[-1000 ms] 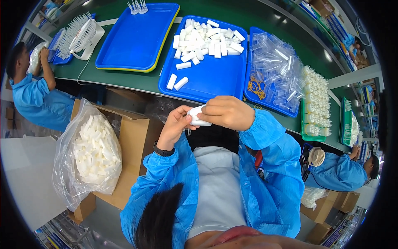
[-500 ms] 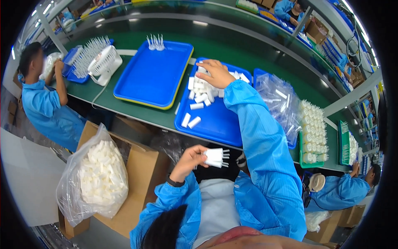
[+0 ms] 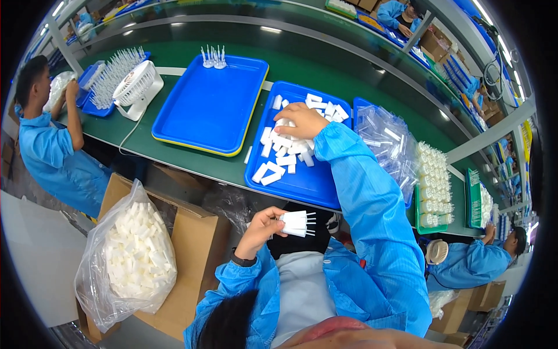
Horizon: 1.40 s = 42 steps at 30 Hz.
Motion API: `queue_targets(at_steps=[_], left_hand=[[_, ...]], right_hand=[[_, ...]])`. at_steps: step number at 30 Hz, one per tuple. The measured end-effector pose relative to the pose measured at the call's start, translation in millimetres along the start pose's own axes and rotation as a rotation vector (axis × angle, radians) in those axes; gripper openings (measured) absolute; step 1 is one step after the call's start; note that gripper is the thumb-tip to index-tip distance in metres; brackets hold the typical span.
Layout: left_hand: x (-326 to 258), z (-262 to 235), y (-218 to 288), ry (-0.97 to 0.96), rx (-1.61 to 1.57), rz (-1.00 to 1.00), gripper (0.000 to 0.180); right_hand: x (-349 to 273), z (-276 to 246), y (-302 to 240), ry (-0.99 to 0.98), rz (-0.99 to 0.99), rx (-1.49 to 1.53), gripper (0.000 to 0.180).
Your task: The person attaches white foam sleeves onto the pins of electronic components by hand, slides clear plastic covers over them, secures bundles of the components with rubber bands, and places the bundles onto a tray.
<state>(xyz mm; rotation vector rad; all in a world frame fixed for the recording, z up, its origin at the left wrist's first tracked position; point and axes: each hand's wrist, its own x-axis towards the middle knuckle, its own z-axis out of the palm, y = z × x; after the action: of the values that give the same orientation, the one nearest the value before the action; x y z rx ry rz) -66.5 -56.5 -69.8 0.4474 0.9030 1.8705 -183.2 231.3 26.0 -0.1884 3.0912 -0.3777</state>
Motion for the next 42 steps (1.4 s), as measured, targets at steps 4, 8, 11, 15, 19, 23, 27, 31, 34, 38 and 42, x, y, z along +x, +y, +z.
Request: queue_targets(at_steps=[4, 8, 11, 15, 19, 23, 27, 31, 34, 38, 42], left_hand=[[2.4, -2.0, -1.0, 0.001, -0.004, -0.006, 0.03], [0.7, 0.8, -3.6, 0.008, 0.01, -0.012, 0.031], [-0.8, 2.6, -5.2, 0.004, 0.017, -0.013, 0.031], [-3.1, 7.3, -6.6, -0.009, 0.018, -0.019, 0.031], [-3.5, 4.9, -12.0, 0.011, 0.021, -0.03, 0.031], [-2.8, 6.9, -9.6, 0.004, 0.027, -0.042, 0.03], [-3.0, 7.8, -9.4, 0.003, 0.06, -0.045, 0.029], [-1.9, 8.9, -10.8, -0.011, 0.063, -0.044, 0.03], [-3.6, 2.3, -13.5, 0.008, 0.047, -0.058, 0.03], [-5.0, 1.4, -8.6, 0.034, 0.063, -0.053, 0.031], [3.2, 7.3, -8.5, 0.018, 0.11, -0.062, 0.033]], right_hand=[[-25.6, -6.2, -13.9, -0.071, -0.073, 0.047, 0.052], [-27.3, -35.2, -5.6, -0.044, -0.001, 0.138, 0.054], [-19.0, -21.9, 34.2, 0.158, 0.148, -0.051, 0.055], [-26.0, -10.9, 55.2, 0.128, 0.356, -0.107, 0.057], [-32.6, -14.3, 58.2, 0.014, 0.226, 0.155, 0.05], [-38.2, -25.8, 69.0, 0.127, 0.113, 0.198, 0.04], [-44.3, -26.7, 61.7, 0.082, 0.47, -0.152, 0.044], [-49.5, -33.1, 80.6, -0.092, 0.49, -0.082, 0.049], [-41.4, -37.3, 81.7, -0.021, 0.33, 0.15, 0.043], [-18.7, -25.2, 87.9, 0.178, 0.236, 0.136, 0.036], [-19.4, 6.0, 118.3, 0.251, 0.184, -0.002, 0.036]])
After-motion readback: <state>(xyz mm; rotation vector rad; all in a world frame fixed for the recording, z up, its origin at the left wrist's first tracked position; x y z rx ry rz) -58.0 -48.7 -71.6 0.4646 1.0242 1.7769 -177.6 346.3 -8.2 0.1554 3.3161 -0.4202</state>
